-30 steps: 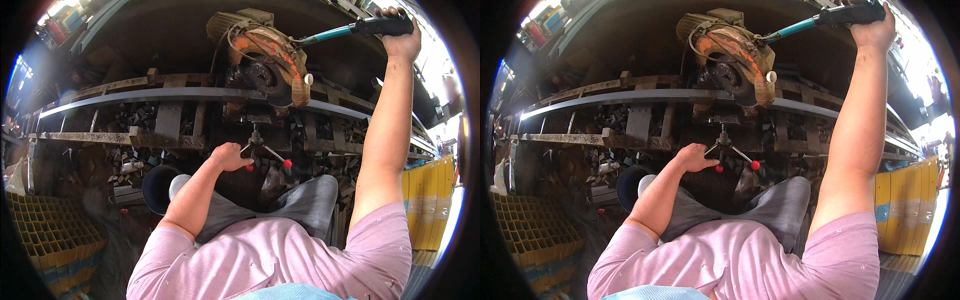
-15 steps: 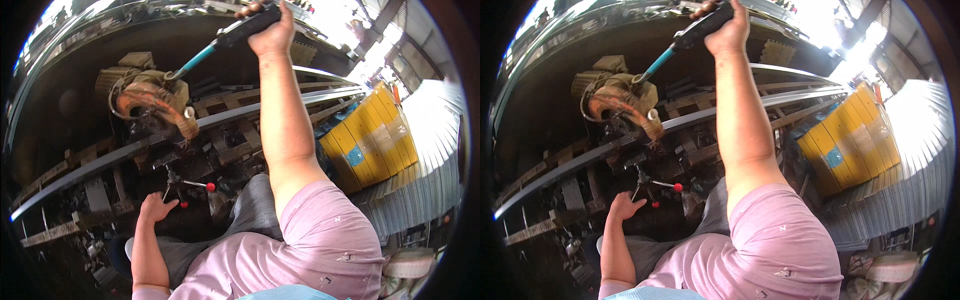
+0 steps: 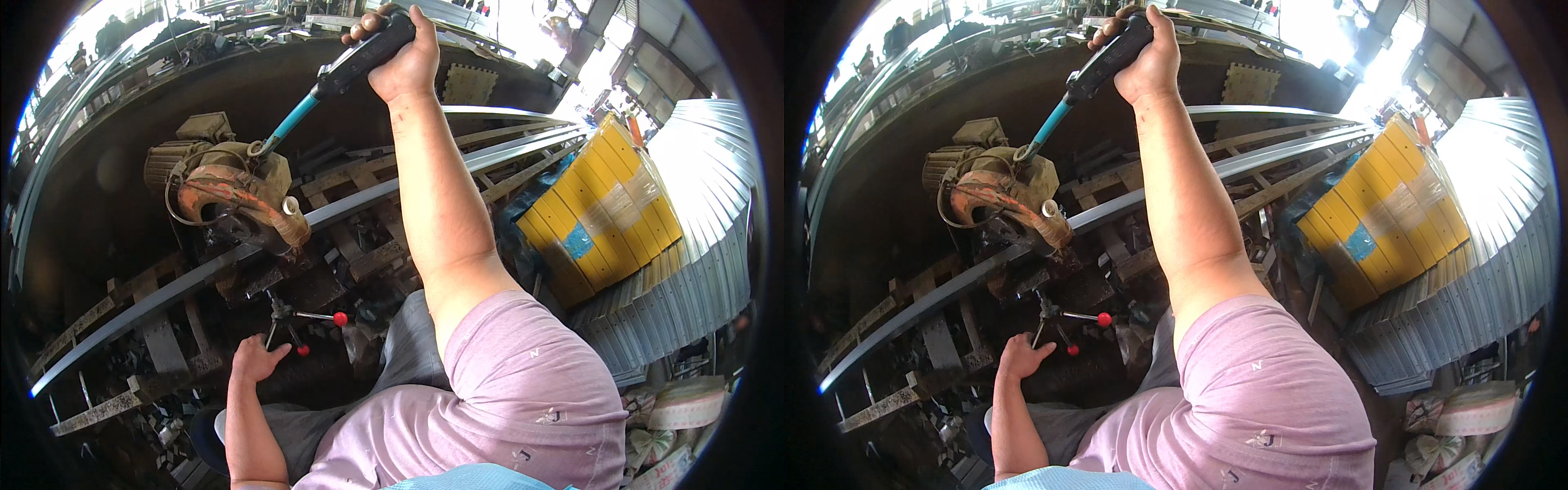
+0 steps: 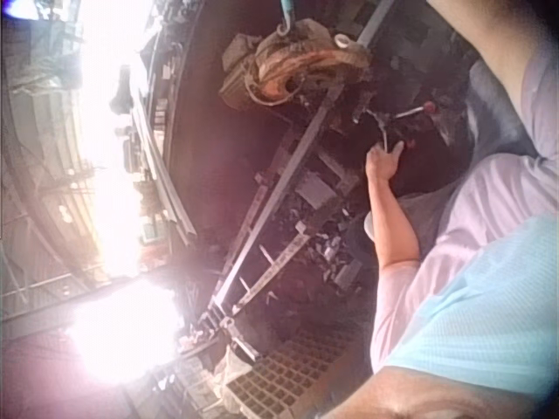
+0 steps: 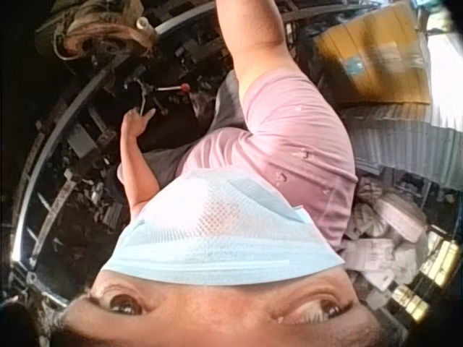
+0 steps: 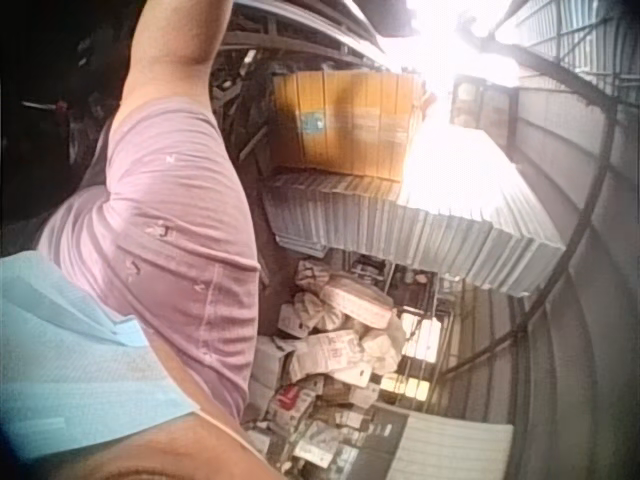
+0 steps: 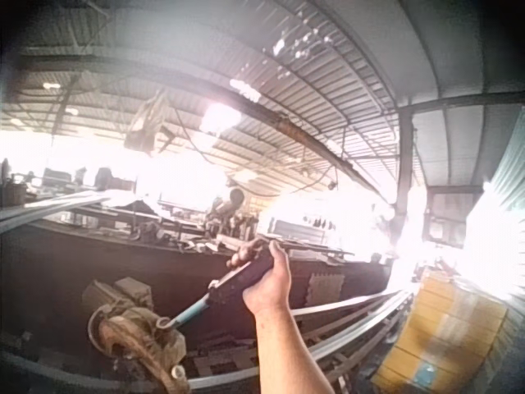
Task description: The person positions long metal bars on a chop saw, secures them with clamps, and cuts them into shorter pieces. After each cut, the person removes the cut piece and places it aside, then repeats the process with the remaining bar.
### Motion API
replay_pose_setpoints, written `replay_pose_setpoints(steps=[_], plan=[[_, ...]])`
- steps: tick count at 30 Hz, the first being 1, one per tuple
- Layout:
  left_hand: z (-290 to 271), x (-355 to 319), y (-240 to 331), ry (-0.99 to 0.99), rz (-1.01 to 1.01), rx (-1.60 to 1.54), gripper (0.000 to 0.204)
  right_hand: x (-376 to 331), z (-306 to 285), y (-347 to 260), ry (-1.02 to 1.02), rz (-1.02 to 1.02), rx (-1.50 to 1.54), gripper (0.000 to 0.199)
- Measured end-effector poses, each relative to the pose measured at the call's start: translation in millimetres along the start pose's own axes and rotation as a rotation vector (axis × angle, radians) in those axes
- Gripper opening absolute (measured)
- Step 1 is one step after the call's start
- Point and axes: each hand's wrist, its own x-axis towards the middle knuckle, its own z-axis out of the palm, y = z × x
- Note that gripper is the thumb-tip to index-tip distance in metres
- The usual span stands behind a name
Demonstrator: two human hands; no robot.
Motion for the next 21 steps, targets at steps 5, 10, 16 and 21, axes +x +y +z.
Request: replay_pose_setpoints(steps=[5,10,16,21], plan=[[-8.6,-4.7,11.2,-0.024,-0.019,-0.035,0.077,0.9,-7.8,3.0,0.000,0.024,0.025,0.042],[-4.9,-2.2,6.8,-0.009,-0.002,-0.015,0.075,8.2,-19.4,6.2,-0.097,-0.015,0.000,0.043],[-6.7,-4.4,8.9,0.014,0.013,-0.022,0.070,5.7,-23.1,8.9,-0.067,-0.035,-0.062,0.049],[-5.8,-4.1,5.7,0.024,0.027,-0.048,0.066,3.2,-19.6,7.1,-0.053,-0.029,-0.059,0.048]])
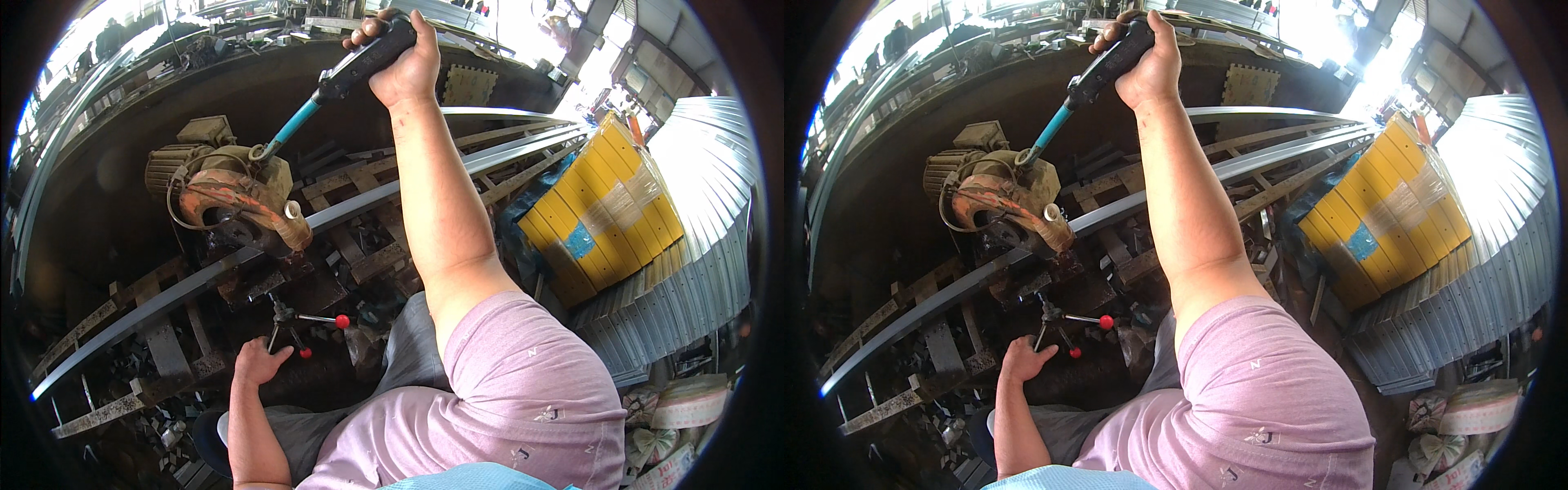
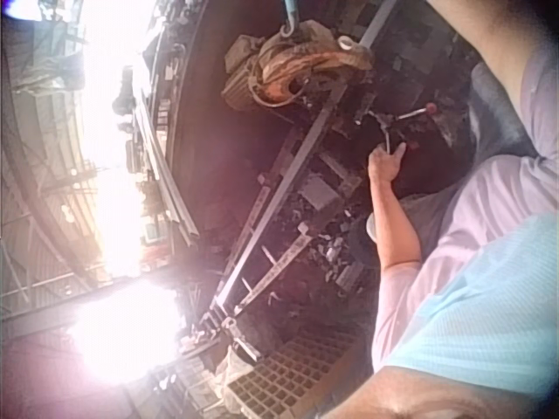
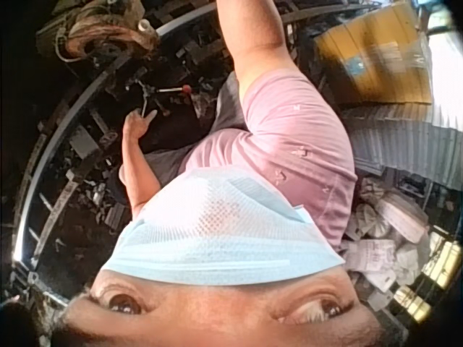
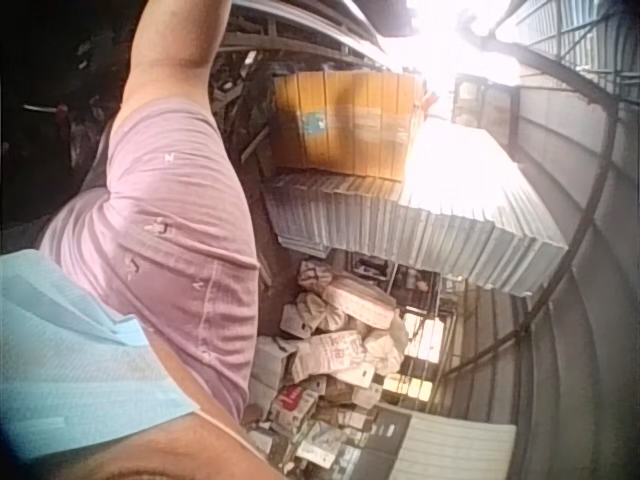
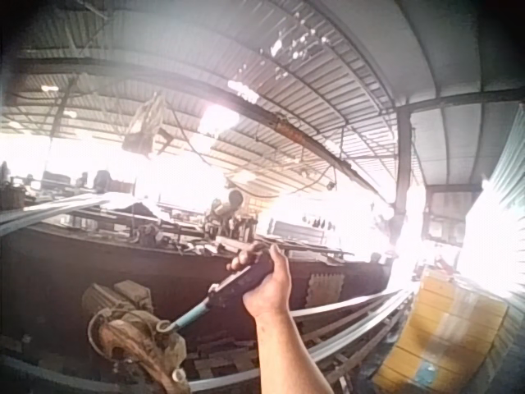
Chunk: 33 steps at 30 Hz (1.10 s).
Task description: The person positions long metal bars on a chop saw, secures them with clamps, and cuts them into shorter pieces. After each cut, the person removes the cut piece and places it aside, then repeats the process with the remaining bar.
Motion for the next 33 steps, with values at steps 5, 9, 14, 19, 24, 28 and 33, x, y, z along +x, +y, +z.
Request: replay_pose_setpoints(steps=[5,9,14,19,24,28,33], plan=[[-3.3,-1.7,6.4,-0.023,-0.047,-0.015,0.064,-5.2,5.3,-3.7,0.024,-0.009,-0.038,0.047],[-4.0,-1.7,5.6,-0.017,-0.021,0.012,0.065,-4.7,5.1,-5.0,0.017,0.002,-0.010,0.047],[-2.5,-1.6,3.6,-0.001,-0.018,0.045,0.065,-5.7,4.3,-5.3,0.014,0.007,0.016,0.047],[-6.0,-1.5,7.5,-0.033,-0.031,0.024,0.067,-8.4,3.2,-6.9,0.024,0.002,0.005,0.047],[-0.6,0.0,0.7,-0.008,-0.014,0.046,0.069,-11.0,6.5,-7.5,0.028,0.000,-0.004,0.046],[-1.2,0.7,2.8,-0.004,-0.025,0.058,0.070,-12.2,4.3,-8.6,0.033,0.002,0.013,0.045],[0.0,1.2,0.4,-0.013,-0.031,0.026,0.070,-12.7,6.0,-7.9,0.054,0.005,0.014,0.044]])
